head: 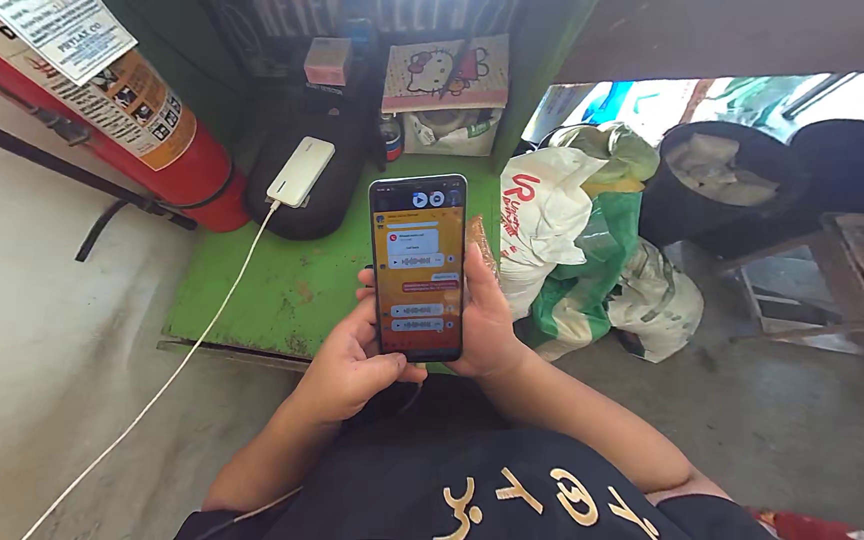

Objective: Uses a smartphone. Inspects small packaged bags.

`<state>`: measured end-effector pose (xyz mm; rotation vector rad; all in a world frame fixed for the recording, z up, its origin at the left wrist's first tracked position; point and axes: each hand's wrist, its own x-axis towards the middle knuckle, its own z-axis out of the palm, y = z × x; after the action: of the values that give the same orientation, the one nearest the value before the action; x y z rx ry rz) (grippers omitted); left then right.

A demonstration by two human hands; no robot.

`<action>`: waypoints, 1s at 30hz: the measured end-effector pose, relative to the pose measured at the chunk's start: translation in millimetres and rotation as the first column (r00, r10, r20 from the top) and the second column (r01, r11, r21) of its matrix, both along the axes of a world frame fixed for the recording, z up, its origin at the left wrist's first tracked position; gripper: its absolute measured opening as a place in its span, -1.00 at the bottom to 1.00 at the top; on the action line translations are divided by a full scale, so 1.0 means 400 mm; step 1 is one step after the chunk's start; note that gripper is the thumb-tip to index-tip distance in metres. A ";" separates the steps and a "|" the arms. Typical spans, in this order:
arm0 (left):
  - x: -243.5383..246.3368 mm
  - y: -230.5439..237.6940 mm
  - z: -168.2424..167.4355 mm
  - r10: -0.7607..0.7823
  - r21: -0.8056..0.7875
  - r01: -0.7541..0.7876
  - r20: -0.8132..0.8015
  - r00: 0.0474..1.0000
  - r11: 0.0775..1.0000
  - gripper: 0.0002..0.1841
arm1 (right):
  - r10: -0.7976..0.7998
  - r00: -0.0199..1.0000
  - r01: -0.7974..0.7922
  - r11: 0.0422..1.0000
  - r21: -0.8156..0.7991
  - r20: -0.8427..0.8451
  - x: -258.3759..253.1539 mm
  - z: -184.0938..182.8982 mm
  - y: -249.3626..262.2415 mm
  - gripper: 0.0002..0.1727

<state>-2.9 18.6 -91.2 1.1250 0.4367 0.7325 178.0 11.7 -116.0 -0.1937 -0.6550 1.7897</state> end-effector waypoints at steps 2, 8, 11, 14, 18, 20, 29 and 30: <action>0.000 0.001 0.003 0.035 -0.026 -0.035 0.002 0.999 0.999 -0.46 | -0.059 0.998 0.059 0.998 -0.017 0.014 -0.008 0.004 -0.001 -0.15; -0.016 0.012 0.029 0.137 -0.064 -0.133 0.074 0.988 0.989 -0.47 | -0.286 0.938 0.265 0.956 0.128 0.194 -0.035 0.027 0.001 -0.36; -0.026 0.021 0.033 0.149 -0.032 -0.146 0.113 0.982 0.989 -0.46 | -0.302 0.918 0.253 0.944 0.210 0.255 -0.041 0.020 -0.003 -0.46; -0.028 0.016 0.037 0.162 -0.021 -0.161 0.098 0.982 0.987 -0.47 | -0.274 0.930 0.217 0.948 0.234 0.246 -0.046 0.015 -0.012 -0.48; -0.035 0.010 0.039 0.132 -0.008 -0.132 0.106 0.986 0.991 -0.46 | -0.240 0.953 0.191 0.949 0.250 0.186 -0.044 0.007 -0.015 -0.42; -0.037 0.010 0.037 0.112 -0.002 -0.113 0.114 0.987 0.994 -0.45 | -0.234 0.955 0.184 0.950 0.251 0.184 -0.042 0.008 -0.019 -0.40; -0.030 -0.003 0.036 0.129 0.021 -0.130 0.031 0.991 0.991 -0.41 | -0.290 0.947 0.261 0.944 0.200 0.134 -0.059 0.004 -0.023 -0.44; -0.028 -0.004 0.034 0.132 0.029 -0.133 0.022 0.991 0.991 -0.42 | -0.298 0.947 0.273 0.944 0.187 0.117 -0.062 0.002 -0.023 -0.44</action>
<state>-14.3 17.0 -77.5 1.1236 0.4879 0.8683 153.0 2.6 -115.2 -0.2899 -0.8340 1.4420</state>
